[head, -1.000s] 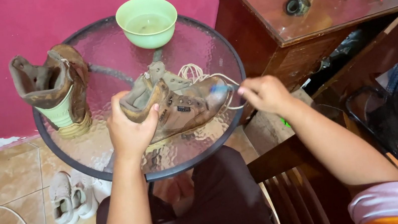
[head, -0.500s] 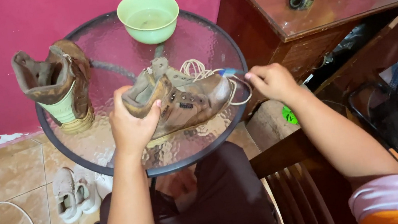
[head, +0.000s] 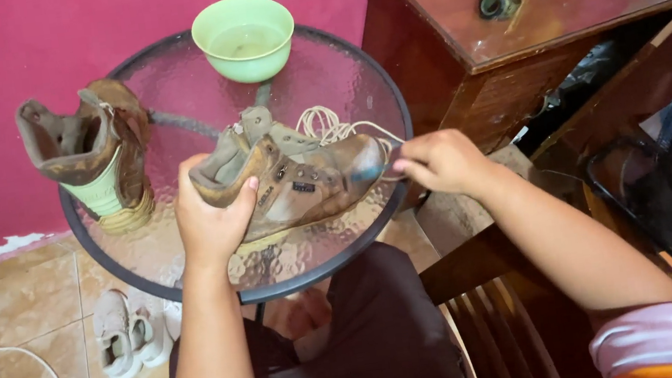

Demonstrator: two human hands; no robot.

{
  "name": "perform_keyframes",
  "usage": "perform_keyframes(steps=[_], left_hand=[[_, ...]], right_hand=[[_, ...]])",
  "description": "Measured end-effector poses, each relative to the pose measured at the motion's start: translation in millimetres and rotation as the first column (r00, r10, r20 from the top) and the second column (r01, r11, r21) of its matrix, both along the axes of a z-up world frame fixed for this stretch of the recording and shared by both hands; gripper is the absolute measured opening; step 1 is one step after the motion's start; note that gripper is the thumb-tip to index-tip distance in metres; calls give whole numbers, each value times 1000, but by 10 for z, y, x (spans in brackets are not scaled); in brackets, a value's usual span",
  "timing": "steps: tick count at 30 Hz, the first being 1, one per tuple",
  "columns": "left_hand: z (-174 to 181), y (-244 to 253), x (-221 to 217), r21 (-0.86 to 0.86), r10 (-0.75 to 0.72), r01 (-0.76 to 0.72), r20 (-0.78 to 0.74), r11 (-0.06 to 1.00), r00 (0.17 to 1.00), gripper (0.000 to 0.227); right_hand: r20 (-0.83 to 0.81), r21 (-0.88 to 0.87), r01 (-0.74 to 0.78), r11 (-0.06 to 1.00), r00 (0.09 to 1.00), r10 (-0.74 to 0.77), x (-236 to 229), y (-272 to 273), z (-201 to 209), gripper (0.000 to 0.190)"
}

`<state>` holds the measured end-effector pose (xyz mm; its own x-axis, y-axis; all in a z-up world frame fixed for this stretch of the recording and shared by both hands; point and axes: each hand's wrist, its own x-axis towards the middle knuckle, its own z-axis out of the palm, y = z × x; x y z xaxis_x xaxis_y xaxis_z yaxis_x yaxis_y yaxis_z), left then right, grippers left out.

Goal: Cleaning a pair of boots using a toothbrush and a bowl of cleaning solution

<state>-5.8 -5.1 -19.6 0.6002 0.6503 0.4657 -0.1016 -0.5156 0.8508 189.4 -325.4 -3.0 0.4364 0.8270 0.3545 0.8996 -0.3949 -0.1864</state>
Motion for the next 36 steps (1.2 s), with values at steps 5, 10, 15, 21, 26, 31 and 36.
perform_keyframes(steps=[5,10,15,21,26,31,36], left_hand=[[13,-37,-28,-5,29,-29,-16,1000,999,60],[-22,-41,-15,-40,48,-49,-22,998,999,59],[33,-81,-24,2,67,-67,-58,998,996,58],[42,-49,-28,8,54,-54,-79,999,995,57],[37,-24,-23,-17,48,-49,-56,999,997,57],[10,-20,-37,-18,37,-37,-36,999,999,55],[-54,3,-18,-42,55,-55,10,998,998,53]], right_hand=[[51,28,181,983,982,-183,409,-144,-169,30],[18,-7,68,998,998,-68,190,-75,-205,34],[142,-24,374,927,919,-367,359,-180,-34,34],[22,40,135,990,991,-136,248,-77,-151,33],[73,46,278,959,957,-281,243,-103,-174,32],[47,27,62,998,997,-63,95,-24,-237,33],[39,101,214,972,975,-219,343,-108,-320,32]])
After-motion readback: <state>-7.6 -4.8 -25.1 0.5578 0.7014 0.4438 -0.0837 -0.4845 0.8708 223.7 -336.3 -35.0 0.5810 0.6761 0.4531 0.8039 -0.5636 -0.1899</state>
